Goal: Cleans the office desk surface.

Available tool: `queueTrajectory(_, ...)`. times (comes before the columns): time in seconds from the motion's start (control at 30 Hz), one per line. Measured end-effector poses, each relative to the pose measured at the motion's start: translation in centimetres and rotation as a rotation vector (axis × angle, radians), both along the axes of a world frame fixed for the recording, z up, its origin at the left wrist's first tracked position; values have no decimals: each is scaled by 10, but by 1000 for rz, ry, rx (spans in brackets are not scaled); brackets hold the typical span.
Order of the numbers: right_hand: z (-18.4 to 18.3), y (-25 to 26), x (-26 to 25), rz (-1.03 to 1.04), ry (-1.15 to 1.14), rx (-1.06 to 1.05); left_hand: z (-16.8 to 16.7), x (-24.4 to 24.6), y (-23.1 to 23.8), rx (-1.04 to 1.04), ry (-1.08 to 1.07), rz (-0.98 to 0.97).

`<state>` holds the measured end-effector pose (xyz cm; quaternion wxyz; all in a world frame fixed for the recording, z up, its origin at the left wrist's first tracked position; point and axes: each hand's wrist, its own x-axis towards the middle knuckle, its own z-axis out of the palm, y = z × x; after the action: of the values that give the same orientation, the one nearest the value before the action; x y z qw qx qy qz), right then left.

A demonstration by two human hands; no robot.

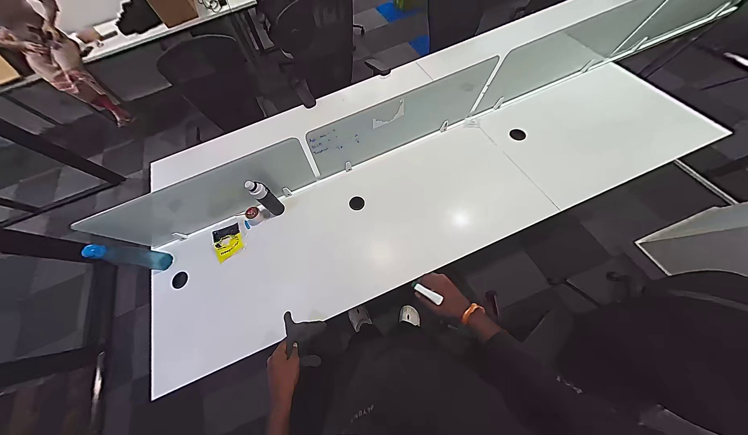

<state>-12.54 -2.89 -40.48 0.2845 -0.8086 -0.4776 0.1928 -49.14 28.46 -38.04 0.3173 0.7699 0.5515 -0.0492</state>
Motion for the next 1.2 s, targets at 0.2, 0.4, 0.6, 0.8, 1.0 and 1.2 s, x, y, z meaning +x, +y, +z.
queueTrajectory(0.2, -4, 129, -44, 7, 162, 82, -3, 7, 38, -29, -74, -70)
queueTrajectory(0.4, -19, 242, -72, 19, 212, 34, 1, -19, 45, -30, -75, -40)
queueTrajectory(0.6, -44, 314, -90, 195, 194, -15, -1, -62, 41, -17, -59, -53)
queueTrajectory(0.8, -52, 342, -98, 251, 242, 20, 0, -77, 40, -139, 63, -106)
queueTrajectory(1.0, -47, 327, -98, 220, 268, -189, 7, -51, 43, -258, 170, -267)
queueTrajectory(1.2, -50, 227, -81, 20, 231, -381, 1, -1, 29, -281, 176, -511)
